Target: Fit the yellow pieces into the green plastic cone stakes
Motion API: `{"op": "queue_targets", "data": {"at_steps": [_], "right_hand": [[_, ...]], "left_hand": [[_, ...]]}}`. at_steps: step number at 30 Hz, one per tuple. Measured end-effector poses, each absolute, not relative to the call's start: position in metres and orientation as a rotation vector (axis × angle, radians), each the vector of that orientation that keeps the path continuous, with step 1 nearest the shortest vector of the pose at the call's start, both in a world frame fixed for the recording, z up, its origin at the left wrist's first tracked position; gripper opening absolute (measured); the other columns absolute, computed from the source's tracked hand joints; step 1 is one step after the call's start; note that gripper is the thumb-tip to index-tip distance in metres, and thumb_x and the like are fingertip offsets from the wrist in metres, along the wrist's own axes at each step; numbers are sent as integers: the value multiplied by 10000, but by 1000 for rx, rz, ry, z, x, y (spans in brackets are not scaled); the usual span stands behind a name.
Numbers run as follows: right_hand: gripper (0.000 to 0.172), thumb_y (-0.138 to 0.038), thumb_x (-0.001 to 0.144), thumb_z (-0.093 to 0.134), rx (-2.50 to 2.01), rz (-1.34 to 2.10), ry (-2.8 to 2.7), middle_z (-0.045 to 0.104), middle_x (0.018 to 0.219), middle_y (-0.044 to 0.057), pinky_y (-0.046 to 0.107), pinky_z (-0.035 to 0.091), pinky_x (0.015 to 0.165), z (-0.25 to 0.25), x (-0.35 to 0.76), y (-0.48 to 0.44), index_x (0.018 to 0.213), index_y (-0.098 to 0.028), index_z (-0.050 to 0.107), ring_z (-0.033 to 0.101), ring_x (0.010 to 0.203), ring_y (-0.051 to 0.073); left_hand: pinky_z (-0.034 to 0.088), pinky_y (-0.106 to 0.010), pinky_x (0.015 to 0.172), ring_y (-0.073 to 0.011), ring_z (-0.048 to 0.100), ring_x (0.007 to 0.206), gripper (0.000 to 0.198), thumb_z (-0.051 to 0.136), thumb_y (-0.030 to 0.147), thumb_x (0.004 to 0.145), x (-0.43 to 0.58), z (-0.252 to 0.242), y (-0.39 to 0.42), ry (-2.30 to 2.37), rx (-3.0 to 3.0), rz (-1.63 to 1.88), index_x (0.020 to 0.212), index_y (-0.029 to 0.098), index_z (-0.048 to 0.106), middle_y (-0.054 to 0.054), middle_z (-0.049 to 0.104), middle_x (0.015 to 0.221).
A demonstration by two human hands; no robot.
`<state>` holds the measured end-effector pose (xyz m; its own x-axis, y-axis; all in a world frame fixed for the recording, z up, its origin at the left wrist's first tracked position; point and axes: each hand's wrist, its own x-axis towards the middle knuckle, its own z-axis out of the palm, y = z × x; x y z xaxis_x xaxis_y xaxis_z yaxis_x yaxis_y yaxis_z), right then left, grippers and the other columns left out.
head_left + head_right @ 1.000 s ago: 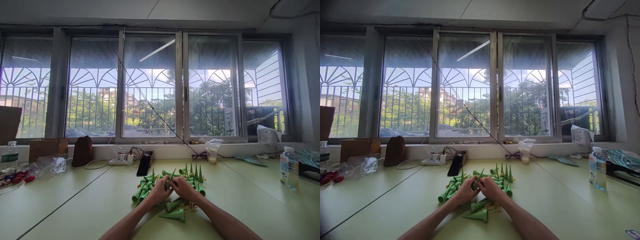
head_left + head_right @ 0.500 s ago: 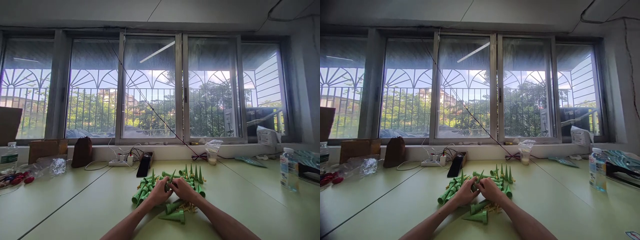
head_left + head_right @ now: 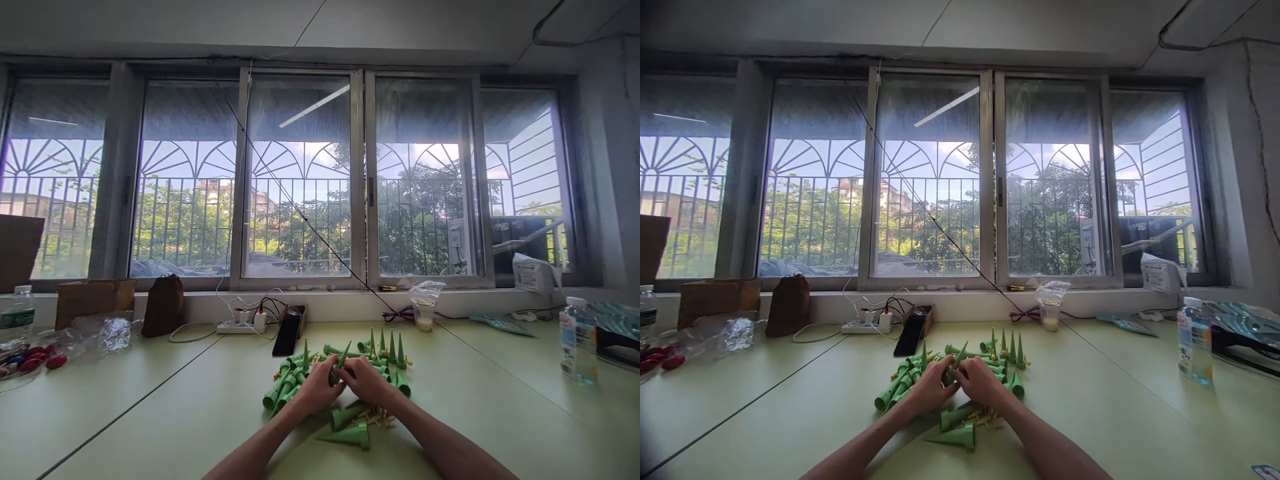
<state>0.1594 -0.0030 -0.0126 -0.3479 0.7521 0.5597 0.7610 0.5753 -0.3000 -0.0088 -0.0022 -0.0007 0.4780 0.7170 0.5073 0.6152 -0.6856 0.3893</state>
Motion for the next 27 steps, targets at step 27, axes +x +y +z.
{"op": "queue_targets", "data": {"at_steps": [27], "right_hand": [[305,-273,898,509,-1200,-29,-2155,619,613,36,225,235,527,-13,159,-1,658,-133,635,461,552,107]], "left_hand": [[338,-266,652,-171,530,741,174,545,260,750,-9,-1,-2,1162,2639,983,897,168,543,-29,611,814]]}}
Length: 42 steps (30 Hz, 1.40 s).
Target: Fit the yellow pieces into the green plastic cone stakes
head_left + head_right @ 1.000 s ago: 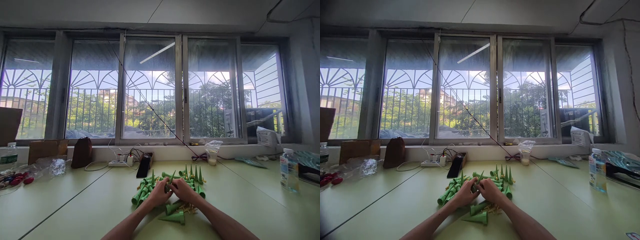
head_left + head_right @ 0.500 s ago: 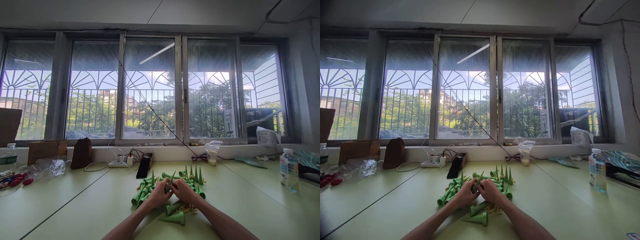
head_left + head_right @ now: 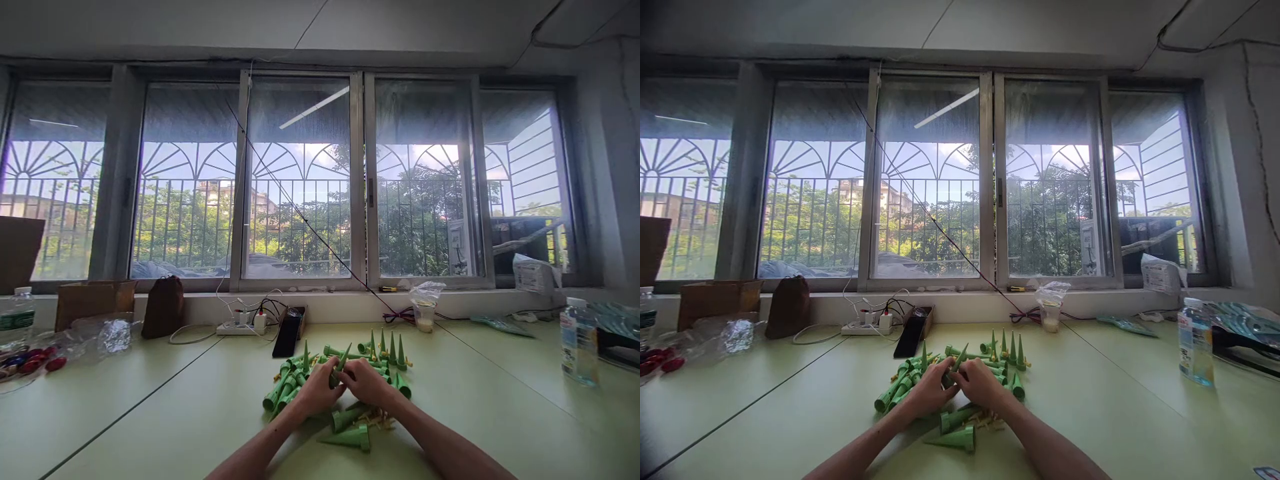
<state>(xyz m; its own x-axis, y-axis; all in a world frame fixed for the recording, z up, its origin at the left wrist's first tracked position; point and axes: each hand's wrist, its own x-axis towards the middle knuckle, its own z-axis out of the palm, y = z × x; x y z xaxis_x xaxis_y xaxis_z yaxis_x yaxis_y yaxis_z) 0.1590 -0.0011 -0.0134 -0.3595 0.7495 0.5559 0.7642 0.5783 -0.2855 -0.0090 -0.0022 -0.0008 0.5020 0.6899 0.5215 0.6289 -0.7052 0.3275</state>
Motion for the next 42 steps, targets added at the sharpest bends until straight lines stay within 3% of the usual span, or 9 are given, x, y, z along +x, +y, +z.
{"op": "queue_targets", "data": {"at_steps": [10,27,42], "right_hand": [[316,-268,900,503,-1198,-45,-2175,634,621,39,229,241,534,-14,158,-2,644,-135,633,475,556,106],[342,-272,898,511,-1172,-23,-2201,571,548,12,235,201,504,-18,158,3,614,-124,630,381,504,86],[313,-255,914,497,-1202,-50,-2188,668,646,38,238,256,544,-15,157,0,694,-139,687,498,565,114]], "left_hand": [[349,-272,683,-186,538,781,221,562,276,742,-11,-8,6,1214,2641,953,933,165,549,-30,619,825],[346,-269,665,-192,540,791,200,531,277,751,-10,-2,-1,1217,2622,885,922,175,543,-34,610,827],[356,-274,710,-190,543,827,203,540,262,743,-9,-3,0,1220,2620,913,928,178,526,-29,615,863]]}}
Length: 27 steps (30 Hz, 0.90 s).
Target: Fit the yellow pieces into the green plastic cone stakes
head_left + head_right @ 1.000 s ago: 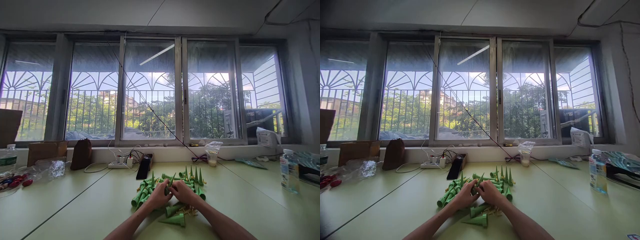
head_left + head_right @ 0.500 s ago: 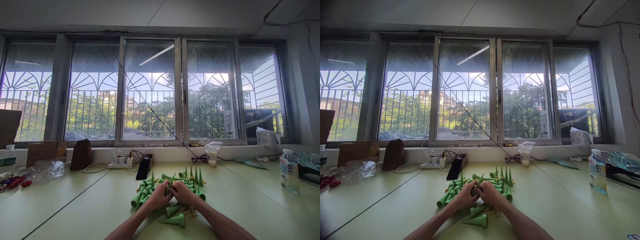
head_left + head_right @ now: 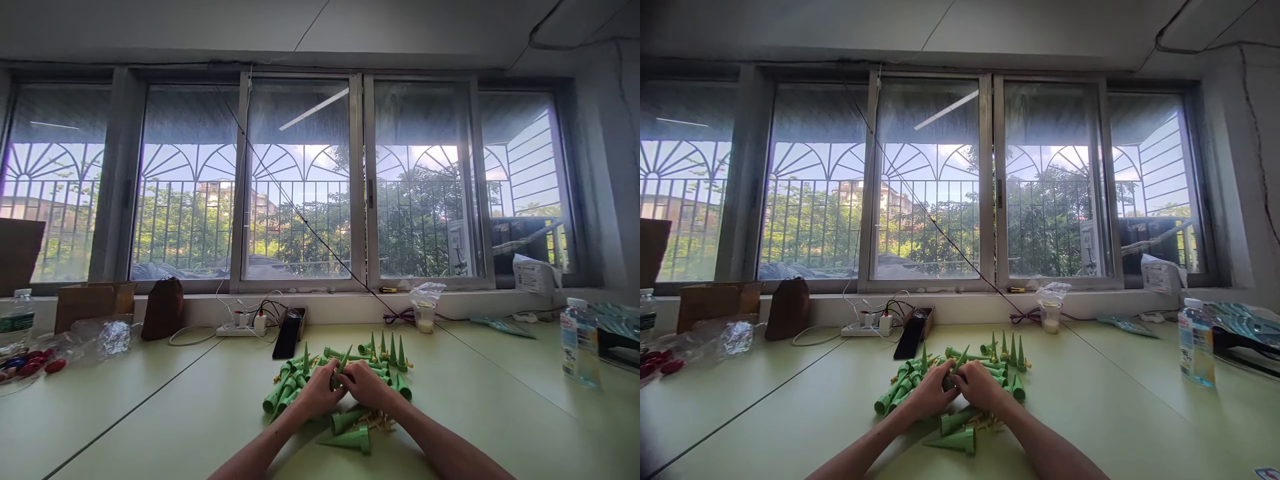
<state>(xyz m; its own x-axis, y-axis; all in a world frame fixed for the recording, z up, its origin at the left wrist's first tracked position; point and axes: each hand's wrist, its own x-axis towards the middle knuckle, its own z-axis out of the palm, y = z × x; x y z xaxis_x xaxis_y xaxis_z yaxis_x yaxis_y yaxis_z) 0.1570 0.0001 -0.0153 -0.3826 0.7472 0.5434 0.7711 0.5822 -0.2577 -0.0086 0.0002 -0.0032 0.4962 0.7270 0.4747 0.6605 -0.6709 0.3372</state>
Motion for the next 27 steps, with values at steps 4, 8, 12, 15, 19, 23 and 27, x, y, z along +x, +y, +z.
{"op": "queue_targets", "data": {"at_steps": [4,8,12,15,19,23,27], "right_hand": [[324,-257,922,487,-1186,-53,-2196,667,648,40,240,261,543,-14,156,-1,693,-139,684,506,567,118],[317,-253,919,496,-1199,-45,-2205,661,642,40,243,258,542,-13,156,-3,684,-142,678,504,565,119],[311,-245,911,501,-1192,-44,-2194,648,628,38,245,242,532,-13,156,-3,669,-141,668,483,548,113],[300,-225,905,496,-1183,-27,-2201,639,625,33,240,242,528,-13,156,-3,675,-139,667,469,538,105],[297,-217,904,492,-1176,-21,-2202,636,625,32,238,247,534,-14,155,-2,680,-134,669,458,539,103],[297,-218,890,505,-1140,4,-2183,628,608,29,236,253,536,-15,154,-1,652,-136,661,449,535,103],[259,-161,842,523,-1077,57,-2170,594,576,9,228,260,539,-13,152,-4,608,-133,630,415,530,96]], "left_hand": [[356,-279,708,-191,544,815,179,533,254,746,-8,-4,0,1193,2628,934,908,176,523,-30,612,850],[363,-285,719,-197,548,822,192,532,247,743,-8,-4,0,1177,2626,939,919,171,524,-37,614,865],[356,-283,714,-199,539,830,180,526,243,741,-8,-4,-1,1198,2628,934,906,172,521,-42,605,873],[342,-278,686,-186,520,792,143,510,216,728,-8,-3,-2,1204,2633,924,865,175,510,-34,588,842],[342,-275,697,-177,509,785,192,495,158,684,-7,-4,-1,1173,2605,945,876,178,493,-25,576,837],[349,-276,704,-178,504,788,246,485,121,652,-5,-3,-3,1160,2577,961,888,186,475,-18,563,824],[359,-278,692,-176,508,769,272,472,91,641,-4,-2,-5,1116,2560,980,895,189,459,-16,552,809]]}}
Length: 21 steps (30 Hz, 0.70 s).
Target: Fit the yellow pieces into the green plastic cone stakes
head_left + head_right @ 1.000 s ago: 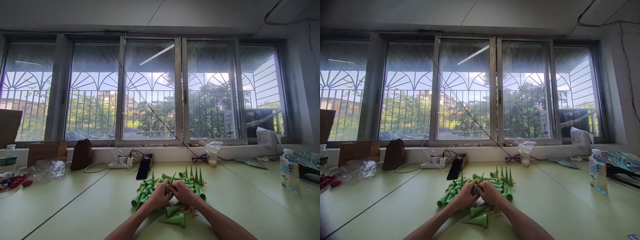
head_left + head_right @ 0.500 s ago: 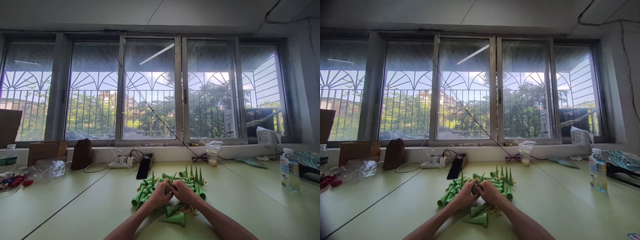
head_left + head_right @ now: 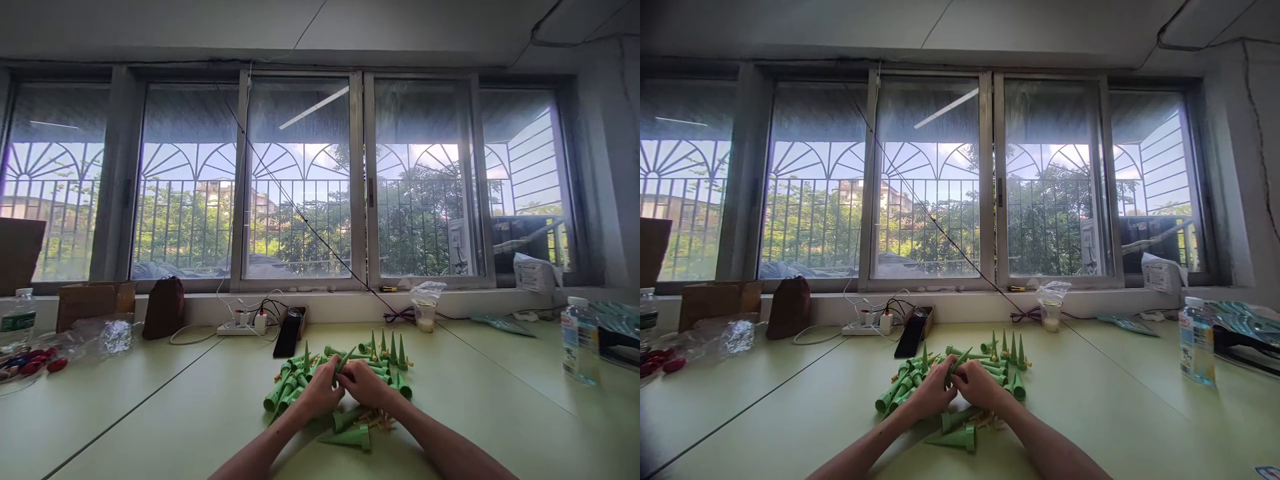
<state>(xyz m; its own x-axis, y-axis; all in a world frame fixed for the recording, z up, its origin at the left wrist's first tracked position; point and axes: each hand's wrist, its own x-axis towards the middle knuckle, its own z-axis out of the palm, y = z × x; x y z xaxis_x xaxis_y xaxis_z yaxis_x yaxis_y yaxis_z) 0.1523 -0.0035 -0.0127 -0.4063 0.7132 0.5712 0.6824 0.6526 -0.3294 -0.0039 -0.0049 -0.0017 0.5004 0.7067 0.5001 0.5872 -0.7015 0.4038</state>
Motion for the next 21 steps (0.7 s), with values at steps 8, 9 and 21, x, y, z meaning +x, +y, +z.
{"op": "queue_targets", "data": {"at_steps": [8,9,21], "right_hand": [[243,-145,803,510,-983,233,-2095,492,527,-27,213,256,525,-9,149,-5,569,-128,574,364,529,86],[247,-143,795,512,-972,258,-2085,474,517,-31,210,257,522,-9,149,-4,554,-128,562,358,525,83],[364,-333,852,507,-951,728,-1970,464,447,-35,195,323,396,-7,151,-5,534,-158,527,394,383,83]], "left_hand": [[402,-300,777,-196,534,857,365,478,59,642,-5,-7,-1,1036,2525,1069,979,198,461,-36,578,908],[405,-307,792,-200,536,872,374,478,58,647,-5,-7,-1,1028,2523,1071,993,197,457,-41,580,921],[419,-301,845,-193,530,936,442,482,41,668,-6,-10,2,948,2518,1105,1076,204,436,-52,571,1002]]}}
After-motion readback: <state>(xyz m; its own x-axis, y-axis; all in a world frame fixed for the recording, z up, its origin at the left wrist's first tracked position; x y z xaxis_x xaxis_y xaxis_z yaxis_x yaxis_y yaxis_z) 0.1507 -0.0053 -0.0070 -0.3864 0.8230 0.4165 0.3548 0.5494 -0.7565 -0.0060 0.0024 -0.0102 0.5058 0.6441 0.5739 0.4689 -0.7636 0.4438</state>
